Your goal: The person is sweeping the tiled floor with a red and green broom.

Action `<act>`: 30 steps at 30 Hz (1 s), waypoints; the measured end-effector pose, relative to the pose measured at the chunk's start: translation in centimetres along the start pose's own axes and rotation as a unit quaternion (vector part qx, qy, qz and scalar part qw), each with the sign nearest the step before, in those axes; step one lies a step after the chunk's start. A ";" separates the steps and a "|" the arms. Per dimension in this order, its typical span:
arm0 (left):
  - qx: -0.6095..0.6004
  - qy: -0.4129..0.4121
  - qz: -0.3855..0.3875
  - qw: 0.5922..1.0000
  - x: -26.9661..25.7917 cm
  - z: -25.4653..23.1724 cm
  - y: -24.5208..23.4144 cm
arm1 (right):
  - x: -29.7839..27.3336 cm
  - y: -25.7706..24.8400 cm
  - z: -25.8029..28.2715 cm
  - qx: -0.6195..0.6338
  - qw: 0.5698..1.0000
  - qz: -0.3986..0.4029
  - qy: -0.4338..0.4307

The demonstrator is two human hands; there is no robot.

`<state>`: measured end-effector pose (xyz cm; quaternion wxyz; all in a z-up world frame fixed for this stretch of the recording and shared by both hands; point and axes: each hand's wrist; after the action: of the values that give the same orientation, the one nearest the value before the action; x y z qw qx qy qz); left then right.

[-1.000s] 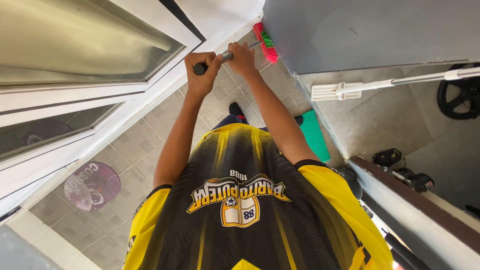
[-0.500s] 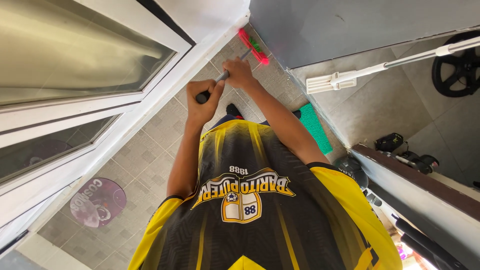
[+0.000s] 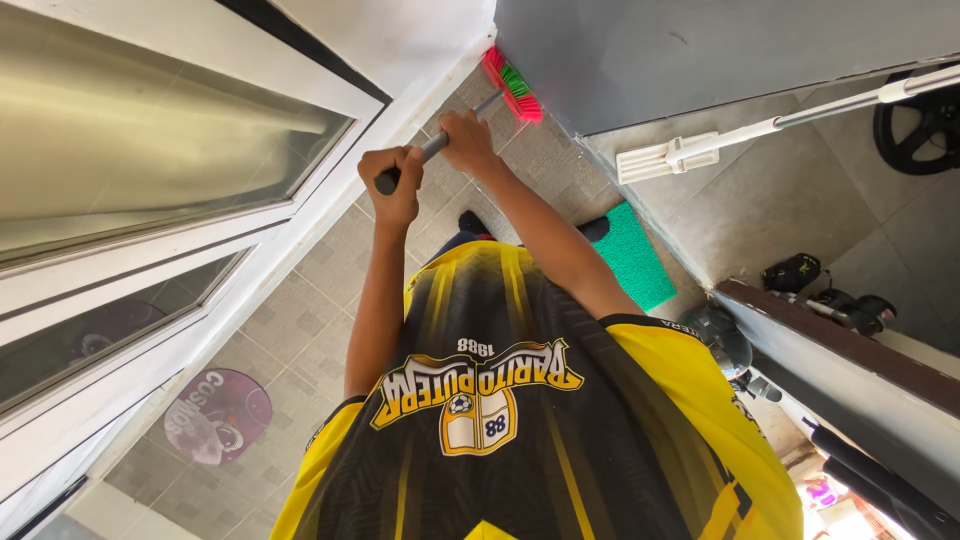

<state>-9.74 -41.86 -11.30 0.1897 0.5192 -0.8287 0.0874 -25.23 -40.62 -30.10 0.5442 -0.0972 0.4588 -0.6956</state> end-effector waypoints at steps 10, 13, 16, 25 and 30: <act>0.026 -0.020 0.120 0.992 -3.6 -5.8 -2.5 | -5.4 1.8 -0.2 0.011 0.999 0.007 -0.042; 0.028 -0.038 0.075 0.996 -3.9 -6.9 -2.6 | -5.9 0.8 0.4 -0.084 0.994 0.021 -0.068; 0.004 0.030 0.107 0.994 -2.7 -8.6 -2.7 | -6.0 -1.4 2.2 -0.099 0.992 0.009 -0.083; 0.021 0.029 0.045 0.998 -0.8 0.1 -3.3 | -0.6 1.1 1.8 -0.014 1.000 -0.004 0.007; 0.001 0.012 0.028 1.000 -2.2 0.5 -5.1 | -0.1 3.7 1.9 -0.052 0.998 0.035 0.018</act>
<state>-4.48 -42.45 -12.90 0.1965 0.4949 -0.8405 0.0997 -21.51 -41.47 -31.71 0.5536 -0.0970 0.5076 -0.6531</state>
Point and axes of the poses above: each hand's wrist, its own x-axis towards the middle knuckle, its own y-axis out of the palm, z = x × y, and after that the axes turned 13 degrees about y, right-handed
